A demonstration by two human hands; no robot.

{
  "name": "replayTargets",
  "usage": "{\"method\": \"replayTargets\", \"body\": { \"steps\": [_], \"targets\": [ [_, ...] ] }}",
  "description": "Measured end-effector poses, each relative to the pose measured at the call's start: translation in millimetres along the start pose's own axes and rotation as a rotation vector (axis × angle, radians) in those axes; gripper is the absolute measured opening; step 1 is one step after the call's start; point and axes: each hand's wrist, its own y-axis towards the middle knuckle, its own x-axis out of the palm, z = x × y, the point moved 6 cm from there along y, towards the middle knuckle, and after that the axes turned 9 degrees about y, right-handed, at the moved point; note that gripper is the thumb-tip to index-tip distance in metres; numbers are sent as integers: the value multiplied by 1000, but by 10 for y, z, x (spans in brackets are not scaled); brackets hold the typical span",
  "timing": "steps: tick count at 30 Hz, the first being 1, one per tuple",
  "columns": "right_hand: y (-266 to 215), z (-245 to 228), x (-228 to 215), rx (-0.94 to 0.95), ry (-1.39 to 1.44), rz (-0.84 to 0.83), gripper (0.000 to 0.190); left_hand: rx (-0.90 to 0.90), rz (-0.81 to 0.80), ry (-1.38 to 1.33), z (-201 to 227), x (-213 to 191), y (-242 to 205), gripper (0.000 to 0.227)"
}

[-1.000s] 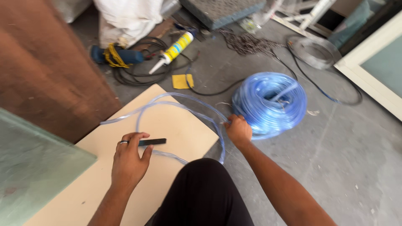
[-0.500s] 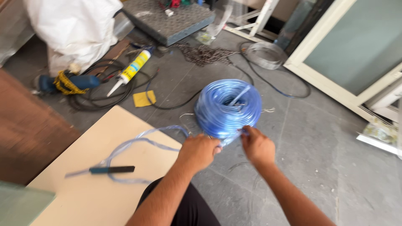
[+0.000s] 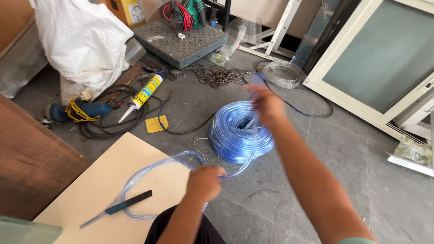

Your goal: The person applies a blue plastic strip along the edges of textured glass panels. They use a utility knife to cut the strip to length and press it firmly onto the glass perimeter. The person works on multiple panels, measuring and cutting the strip for each side.

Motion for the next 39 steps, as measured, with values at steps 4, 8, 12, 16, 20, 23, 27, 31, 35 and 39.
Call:
{"method": "replayTargets", "body": {
  "steps": [4, 8, 12, 16, 20, 23, 27, 31, 35, 39],
  "targets": [
    [-1189, 669, 1351, 98, -269, -418, 28, -346, 211, -1077, -733, -459, 164, 36],
    [-2427, 1165, 1680, 14, -651, -496, 39, -324, 257, -1435, -1094, -927, 23, 48],
    [-2514, 875, 1570, -294, -493, -322, 53, -296, 24, -814, -842, -1142, -263, 51],
    [-2182, 164, 1673, -589, -789, -466, 81, 5, -188, -508, -239, -1258, -541, 54],
    [-1977, 173, 1631, -251, -1034, -686, 52, 105, -221, -314, -30, -1595, -892, 55],
    [-2146, 85, 1706, -434, -894, -816, 38, 206, -197, -354, -33, -1901, -1207, 48],
    [-2310, 309, 1851, 36, -432, -881, 27, 92, 6, -223, -262, -2270, -1454, 35],
    [-2075, 61, 2087, -51, -302, -620, 23, 145, 272, -83, -565, -2596, -1762, 33],
    [-1978, -875, 2589, -670, -747, -689, 25, 110, 378, -124, -826, -2576, -2188, 31],
    [-1892, -1448, 3031, -784, -857, -738, 19, -20, 489, -22, -1103, -2627, -2588, 26]
  ]
}}
